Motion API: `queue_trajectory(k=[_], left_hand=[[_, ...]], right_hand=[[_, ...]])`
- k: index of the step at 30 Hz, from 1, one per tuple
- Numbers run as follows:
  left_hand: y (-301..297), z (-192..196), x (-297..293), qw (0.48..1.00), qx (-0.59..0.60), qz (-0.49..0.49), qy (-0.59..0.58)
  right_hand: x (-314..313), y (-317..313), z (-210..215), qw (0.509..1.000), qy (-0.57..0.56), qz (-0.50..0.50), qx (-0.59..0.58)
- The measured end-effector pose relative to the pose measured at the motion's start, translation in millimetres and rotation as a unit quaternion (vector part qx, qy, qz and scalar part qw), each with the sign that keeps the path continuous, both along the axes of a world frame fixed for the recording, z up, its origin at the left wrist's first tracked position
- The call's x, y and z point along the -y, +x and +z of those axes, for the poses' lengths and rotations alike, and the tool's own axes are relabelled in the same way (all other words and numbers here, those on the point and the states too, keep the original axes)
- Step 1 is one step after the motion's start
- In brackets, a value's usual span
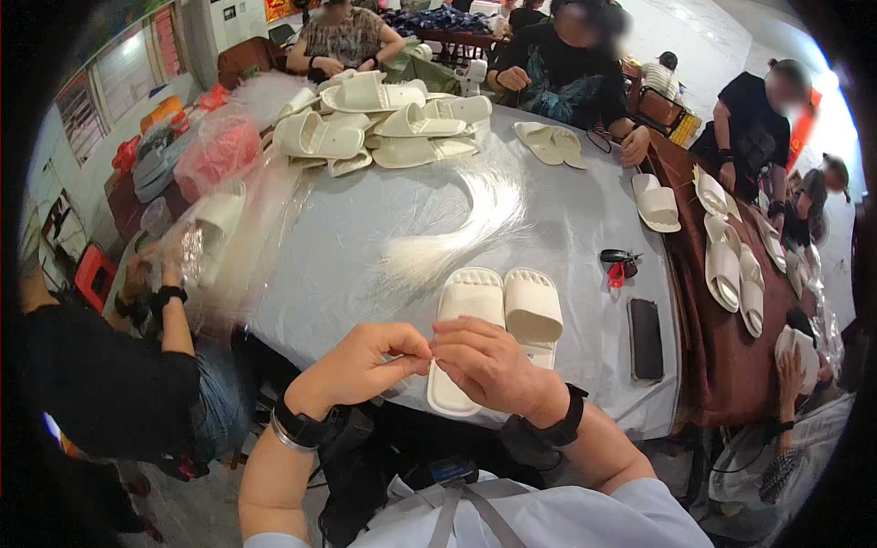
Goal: Manually cleaning or finishing white sandals by removing excess threads or material.
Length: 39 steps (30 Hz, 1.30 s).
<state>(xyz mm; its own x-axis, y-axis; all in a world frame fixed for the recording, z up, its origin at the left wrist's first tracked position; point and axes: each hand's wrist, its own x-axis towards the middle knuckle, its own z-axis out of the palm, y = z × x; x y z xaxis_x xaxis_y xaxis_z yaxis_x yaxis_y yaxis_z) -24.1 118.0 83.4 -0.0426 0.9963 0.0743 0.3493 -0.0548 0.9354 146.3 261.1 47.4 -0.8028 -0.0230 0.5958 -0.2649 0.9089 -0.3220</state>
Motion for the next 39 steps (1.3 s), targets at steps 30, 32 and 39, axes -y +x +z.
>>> queue_trajectory(k=[30,32,39], left_hand=[[-93.4,-131.3,-99.9,0.965,-0.053,0.252,-0.058],[-91.1,-128.4,-99.2,0.967,-0.029,0.245,-0.061],[-86.0,-114.4,-92.6,0.967,-0.072,0.239,-0.053]], right_hand=[[21.6,41.1,13.3,0.998,-0.041,0.033,-0.037],[20.5,42.2,9.7,0.999,-0.033,0.011,-0.027],[23.8,39.3,1.8,1.000,-0.023,-0.001,-0.002]])
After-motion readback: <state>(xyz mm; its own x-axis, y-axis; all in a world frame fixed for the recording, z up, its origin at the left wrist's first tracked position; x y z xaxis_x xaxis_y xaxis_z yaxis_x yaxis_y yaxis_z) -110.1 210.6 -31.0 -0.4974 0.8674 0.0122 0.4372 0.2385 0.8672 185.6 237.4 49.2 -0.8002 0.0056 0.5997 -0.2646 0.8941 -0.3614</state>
